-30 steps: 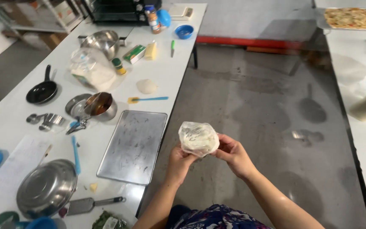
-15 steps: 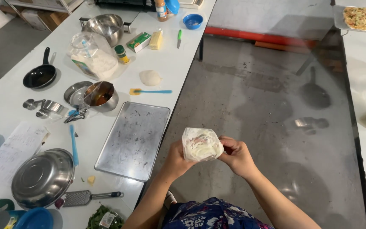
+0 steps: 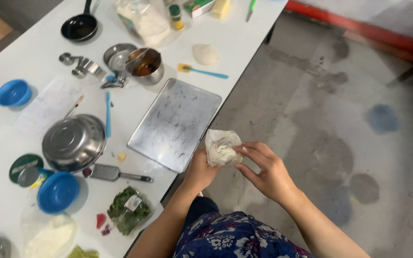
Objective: Preparing a pizza by adding toppings and then handling pizza dough for another crust.
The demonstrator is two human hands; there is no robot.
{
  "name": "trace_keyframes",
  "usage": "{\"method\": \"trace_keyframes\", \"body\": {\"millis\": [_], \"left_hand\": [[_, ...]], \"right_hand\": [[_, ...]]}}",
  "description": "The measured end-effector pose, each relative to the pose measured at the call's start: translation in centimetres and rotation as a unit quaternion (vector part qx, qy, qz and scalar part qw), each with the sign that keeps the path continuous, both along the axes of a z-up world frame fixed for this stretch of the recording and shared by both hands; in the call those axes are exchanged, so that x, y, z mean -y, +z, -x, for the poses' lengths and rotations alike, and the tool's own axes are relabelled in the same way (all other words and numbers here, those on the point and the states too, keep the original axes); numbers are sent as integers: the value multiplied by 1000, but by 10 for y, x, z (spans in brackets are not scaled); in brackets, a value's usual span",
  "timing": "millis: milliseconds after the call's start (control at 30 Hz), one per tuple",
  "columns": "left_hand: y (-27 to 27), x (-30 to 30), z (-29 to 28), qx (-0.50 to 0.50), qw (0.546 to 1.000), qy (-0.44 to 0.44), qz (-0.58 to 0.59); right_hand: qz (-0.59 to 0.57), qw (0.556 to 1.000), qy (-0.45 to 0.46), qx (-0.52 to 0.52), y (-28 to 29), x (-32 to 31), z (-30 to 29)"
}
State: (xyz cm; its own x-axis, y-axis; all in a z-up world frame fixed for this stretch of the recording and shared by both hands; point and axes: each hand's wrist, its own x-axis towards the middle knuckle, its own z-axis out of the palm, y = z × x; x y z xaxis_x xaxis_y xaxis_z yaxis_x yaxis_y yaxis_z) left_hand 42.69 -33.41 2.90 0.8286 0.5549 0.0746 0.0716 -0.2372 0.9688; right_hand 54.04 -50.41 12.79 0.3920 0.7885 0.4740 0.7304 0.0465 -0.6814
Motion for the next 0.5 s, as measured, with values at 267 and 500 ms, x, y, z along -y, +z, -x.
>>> {"method": "trace_keyframes", "body": {"millis": [267, 500], "left_hand": [[-13, -34, 28, 60, 997, -15, -41], [-63, -110, 32, -100, 993, 12, -55]], "right_hand": [[57, 995, 50, -60, -32, -56, -1], [168, 968, 141, -120, -73, -120, -10]]}}
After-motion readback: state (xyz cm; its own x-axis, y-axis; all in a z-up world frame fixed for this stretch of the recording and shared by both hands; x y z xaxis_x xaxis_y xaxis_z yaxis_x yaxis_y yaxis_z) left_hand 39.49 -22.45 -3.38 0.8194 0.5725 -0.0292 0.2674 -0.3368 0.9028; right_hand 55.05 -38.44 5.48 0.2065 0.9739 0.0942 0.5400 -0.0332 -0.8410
